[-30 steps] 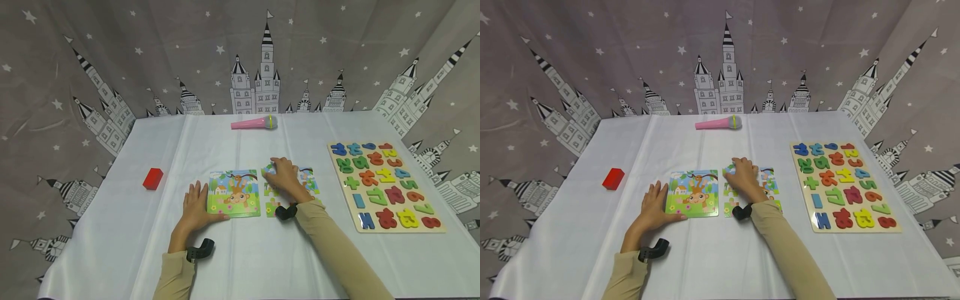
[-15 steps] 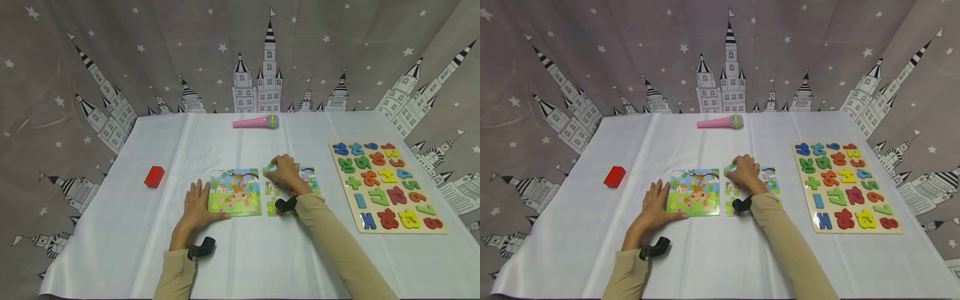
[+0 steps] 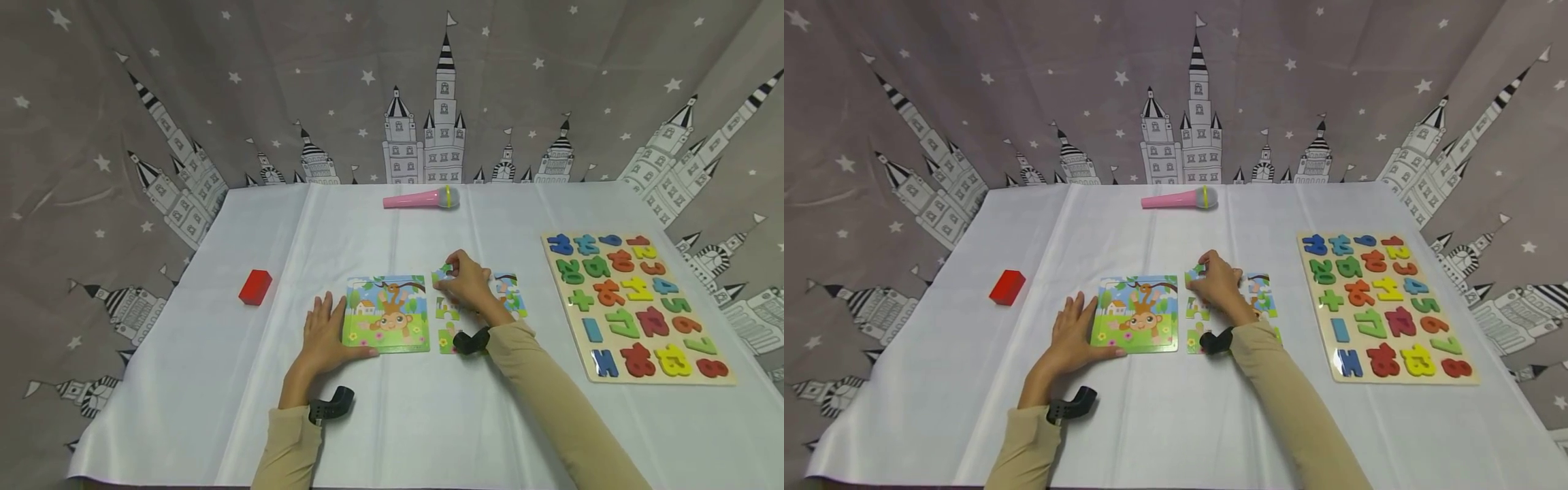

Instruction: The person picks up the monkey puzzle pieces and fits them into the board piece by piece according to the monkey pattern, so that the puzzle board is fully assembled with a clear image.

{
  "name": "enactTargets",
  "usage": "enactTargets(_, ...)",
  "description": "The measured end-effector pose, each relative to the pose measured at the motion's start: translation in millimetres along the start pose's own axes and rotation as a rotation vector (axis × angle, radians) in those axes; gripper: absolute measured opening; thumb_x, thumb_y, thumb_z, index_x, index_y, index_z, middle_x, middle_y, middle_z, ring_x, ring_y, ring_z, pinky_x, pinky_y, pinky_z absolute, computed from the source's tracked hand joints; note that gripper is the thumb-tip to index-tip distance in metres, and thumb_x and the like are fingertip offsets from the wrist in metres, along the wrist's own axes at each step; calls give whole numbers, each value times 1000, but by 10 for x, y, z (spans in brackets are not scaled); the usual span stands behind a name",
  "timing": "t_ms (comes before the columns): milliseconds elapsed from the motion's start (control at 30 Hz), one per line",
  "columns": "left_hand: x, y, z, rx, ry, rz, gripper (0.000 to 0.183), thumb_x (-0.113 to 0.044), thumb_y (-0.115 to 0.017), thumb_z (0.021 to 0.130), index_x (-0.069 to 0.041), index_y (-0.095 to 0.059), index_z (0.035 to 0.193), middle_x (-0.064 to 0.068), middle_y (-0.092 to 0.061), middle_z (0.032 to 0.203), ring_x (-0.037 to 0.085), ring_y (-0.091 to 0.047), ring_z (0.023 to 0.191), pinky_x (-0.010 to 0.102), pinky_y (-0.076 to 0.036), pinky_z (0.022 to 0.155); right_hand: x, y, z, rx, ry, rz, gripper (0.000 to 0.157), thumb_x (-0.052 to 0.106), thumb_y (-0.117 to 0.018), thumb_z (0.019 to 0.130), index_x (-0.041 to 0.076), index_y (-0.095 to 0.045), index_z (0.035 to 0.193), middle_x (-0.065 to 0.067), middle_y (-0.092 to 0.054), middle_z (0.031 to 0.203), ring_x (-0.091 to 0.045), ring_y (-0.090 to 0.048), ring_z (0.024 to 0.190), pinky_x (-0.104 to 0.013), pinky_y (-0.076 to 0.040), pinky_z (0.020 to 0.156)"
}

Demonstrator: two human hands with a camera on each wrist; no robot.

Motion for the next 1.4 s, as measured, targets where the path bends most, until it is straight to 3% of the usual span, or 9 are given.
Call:
enactTargets(167,-12,-7,1,3,0,9,117,-55,-76,59,-3,-15,145,21,2,152,38,11,140,53,4,113,-26,-25,-31,-21,54,20,50,22,-73,75,11,-50,118,-13,-60,106,-28,-58,95,-40,-45,78)
enactTargets(267,-16,-9,-1,2,0,14,117,-54,-76,60,-3,-15,145,21,2,152,37,11,140,53,4,113,-34,-44,-45,-36,78,16,46,21,-72,76,14,-54,118,-13,-61,106,-28,-59,93,-40,-49,74)
enactTargets(500,-26,-18,4,-9,-4,8,117,-54,-77,59,-2,-16,145,21,1,152,37,10,140,53,4,113,-43,-71,-75,-65,80,70,34,17,-69,79,15,-61,111,-13,-63,100,-26,-57,87,-36,-48,70)
enactTargets(667,-32,-27,-2,-9,-3,10,117,-55,-77,59,-3,-16,145,21,1,152,37,10,140,52,4,113,-67,-76,-89,-82,53,97,34,17,-69,78,15,-62,112,-12,-63,99,-23,-56,82,-30,-45,65)
enactTargets(933,-23,-38,-4,-14,-11,14,117,-55,-76,59,-3,-16,145,20,0,152,37,10,140,52,3,113,-45,-100,-127,-74,92,194,35,14,-69,78,12,-61,112,-12,-61,95,-16,-48,68,-23,-39,58)
enactTargets(1067,-17,-39,0,-12,-11,14,117,-56,-76,59,-4,-16,145,21,0,152,37,9,140,52,3,113,64,-178,-148,-46,122,241,36,11,-70,77,11,-61,112,-12,-61,94,-15,-45,66,-23,-39,58)
enactTargets(1400,-11,-3,-4,-10,-11,19,117,-56,-75,60,-3,-16,145,22,0,152,39,9,139,54,3,113,436,-534,-163,17,158,219,35,16,-74,74,15,-63,108,-6,-61,88,-14,-45,69,-22,-39,63)
Point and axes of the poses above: each hand's wrist, its own z-axis towards the middle knuckle, its own y-axis out of the back of the hand, x = y × z, the point moved 3 cm from there along z, towards the middle knuckle
